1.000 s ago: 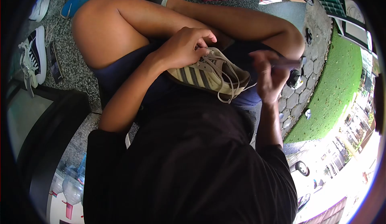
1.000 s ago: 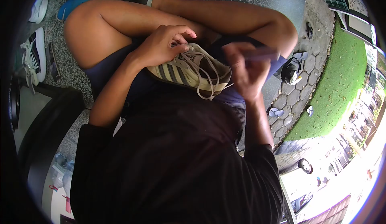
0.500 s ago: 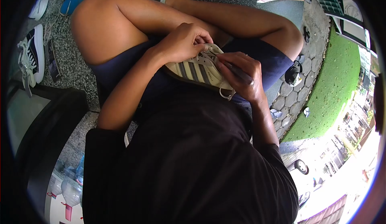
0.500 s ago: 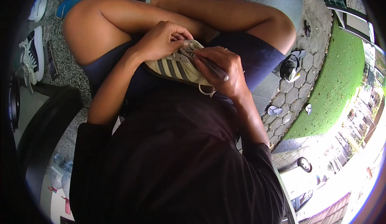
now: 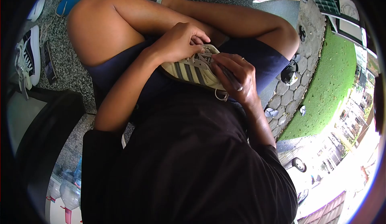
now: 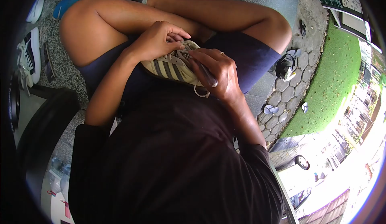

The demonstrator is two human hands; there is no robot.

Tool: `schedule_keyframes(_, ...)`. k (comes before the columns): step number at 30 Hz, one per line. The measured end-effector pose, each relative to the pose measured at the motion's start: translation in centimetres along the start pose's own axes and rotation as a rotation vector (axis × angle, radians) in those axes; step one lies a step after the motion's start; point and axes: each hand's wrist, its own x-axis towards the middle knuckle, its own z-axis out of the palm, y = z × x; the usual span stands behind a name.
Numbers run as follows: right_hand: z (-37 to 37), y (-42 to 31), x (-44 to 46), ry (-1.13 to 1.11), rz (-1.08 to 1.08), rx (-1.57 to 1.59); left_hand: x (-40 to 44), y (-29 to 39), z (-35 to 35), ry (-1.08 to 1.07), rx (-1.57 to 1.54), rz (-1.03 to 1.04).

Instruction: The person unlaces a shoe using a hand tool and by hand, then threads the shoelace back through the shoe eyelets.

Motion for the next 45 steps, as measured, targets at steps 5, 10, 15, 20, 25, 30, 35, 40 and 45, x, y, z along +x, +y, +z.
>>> schedule_keyframes(5, 0.1, -0.1, -0.2, 0.038, 0.008, -0.004, -0.1, 0.0, 0.1, -0.002, 0.073, 0.022)
schedule_keyframes(10, 0.0, 0.1, -0.5, 0.035, -0.021, -0.001, -0.5, 0.9, 0.2, -0.004, 0.156, 0.013)
schedule_keyframes(15, -0.1, 0.1, -0.2, 0.017, -0.027, 0.009, -0.4, 0.0, 0.7, 0.029, 0.13, 0.057)
schedule_keyframes(20, -0.1, -0.1, -0.1, -0.003, -0.024, -0.019, -0.3, 0.0, 0.5, 0.019, 0.116, 0.032)
schedule_keyframes(25, 0.4, -0.3, -0.4, 0.027, -0.044, -0.058, -0.2, -0.1, 0.3, 0.025, 0.058, 0.051)
schedule_keyframes(30, 0.5, -0.2, -0.6, 0.048, -0.072, -0.075, -0.3, 0.2, 0.3, 0.013, 0.079, 0.05)
schedule_keyframes(35, 0.6, -0.2, -0.6, 0.052, -0.075, -0.073, -0.5, 0.5, 0.4, 0.028, 0.146, 0.069)
schedule_keyframes(40, 0.9, 0.0, -0.5, 0.034, -0.049, -0.086, -0.4, -0.5, 0.6, 0.03, 0.139, 0.088)
schedule_keyframes(45, 1.3, 0.3, 0.1, 0.004, -0.032, -0.105, -0.3, -0.6, 0.9, 0.056, 0.144, -0.011)
